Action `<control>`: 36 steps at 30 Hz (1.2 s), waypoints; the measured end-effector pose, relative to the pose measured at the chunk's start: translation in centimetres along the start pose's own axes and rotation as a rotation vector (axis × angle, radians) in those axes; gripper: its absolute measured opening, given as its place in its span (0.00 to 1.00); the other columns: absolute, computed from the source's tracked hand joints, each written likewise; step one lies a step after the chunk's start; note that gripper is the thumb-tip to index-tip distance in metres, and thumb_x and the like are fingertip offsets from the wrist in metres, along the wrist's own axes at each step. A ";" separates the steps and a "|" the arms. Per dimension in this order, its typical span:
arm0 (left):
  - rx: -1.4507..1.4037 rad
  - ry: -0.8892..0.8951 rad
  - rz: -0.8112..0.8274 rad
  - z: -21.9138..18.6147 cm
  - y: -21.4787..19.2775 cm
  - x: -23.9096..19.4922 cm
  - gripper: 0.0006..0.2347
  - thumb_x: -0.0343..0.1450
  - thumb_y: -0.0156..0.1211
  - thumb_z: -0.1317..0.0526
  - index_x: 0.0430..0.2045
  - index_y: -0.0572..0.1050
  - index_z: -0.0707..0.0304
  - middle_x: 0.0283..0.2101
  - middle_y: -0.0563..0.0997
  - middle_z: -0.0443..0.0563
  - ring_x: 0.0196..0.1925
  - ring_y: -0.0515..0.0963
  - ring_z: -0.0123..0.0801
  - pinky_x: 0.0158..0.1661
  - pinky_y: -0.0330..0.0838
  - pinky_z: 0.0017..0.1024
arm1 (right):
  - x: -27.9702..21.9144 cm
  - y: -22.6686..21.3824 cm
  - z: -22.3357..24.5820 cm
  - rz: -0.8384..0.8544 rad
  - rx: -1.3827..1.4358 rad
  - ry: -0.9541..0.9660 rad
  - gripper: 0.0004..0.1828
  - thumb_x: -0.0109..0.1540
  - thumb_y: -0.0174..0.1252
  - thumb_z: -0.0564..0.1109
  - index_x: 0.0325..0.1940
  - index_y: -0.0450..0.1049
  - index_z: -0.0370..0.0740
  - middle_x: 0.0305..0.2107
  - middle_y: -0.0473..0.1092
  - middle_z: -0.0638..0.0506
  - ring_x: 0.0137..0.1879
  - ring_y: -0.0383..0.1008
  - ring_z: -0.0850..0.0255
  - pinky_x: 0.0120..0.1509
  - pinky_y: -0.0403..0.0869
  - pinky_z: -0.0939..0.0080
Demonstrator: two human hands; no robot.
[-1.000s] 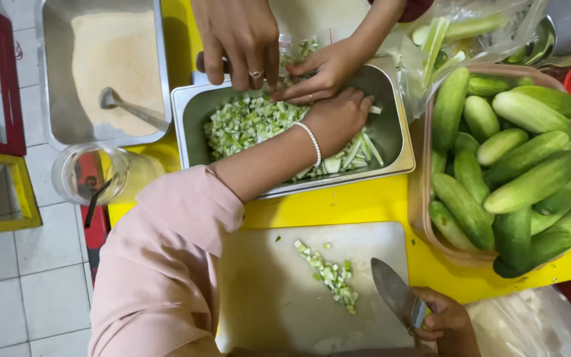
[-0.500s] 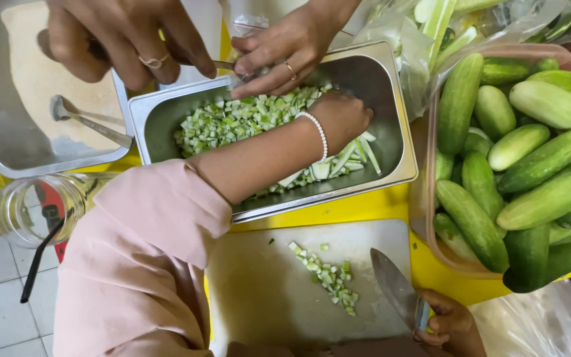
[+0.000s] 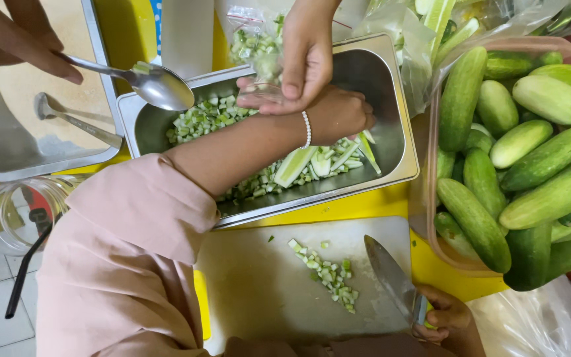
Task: The person slices cucumber into thin strips and then dices them into small pieces on a white cutting board. They transfer the diced cucumber into a metal container. The person repeats this process with additional cucumber pieces.
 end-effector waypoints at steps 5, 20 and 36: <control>-0.266 -0.083 0.272 -3.0 -5.2 -1.8 0.14 0.63 0.56 0.60 0.39 0.66 0.64 0.40 0.74 0.55 0.40 0.74 0.46 0.28 0.69 0.48 | 0.7 1.9 0.7 0.023 0.028 -0.011 0.18 0.62 0.56 0.42 0.45 0.59 0.24 0.08 0.50 0.53 0.13 0.44 0.70 0.18 0.47 0.66; -0.093 -0.207 0.293 -4.0 -2.2 -1.0 0.24 0.55 0.64 0.58 0.43 0.67 0.68 0.34 0.77 0.53 0.38 0.77 0.47 0.43 0.66 0.43 | 1.1 2.4 1.0 -0.014 0.078 0.025 0.21 0.63 0.53 0.41 0.57 0.58 0.27 0.09 0.48 0.52 0.13 0.42 0.70 0.18 0.47 0.67; -0.546 -0.057 -0.064 -2.2 -9.6 -2.2 0.15 0.56 0.49 0.84 0.24 0.60 0.64 0.31 0.76 0.57 0.30 0.77 0.43 0.20 0.64 0.37 | 0.4 0.8 0.9 -0.352 -0.019 -0.141 0.23 0.54 0.55 0.37 0.49 0.65 0.18 0.08 0.48 0.56 0.11 0.43 0.72 0.14 0.40 0.70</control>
Point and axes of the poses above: each hand's wrist, its own x-axis towards the middle knuckle, its own y-axis out of the palm, z = x × y, the point moved 5 cm from there along x, towards the middle knuckle
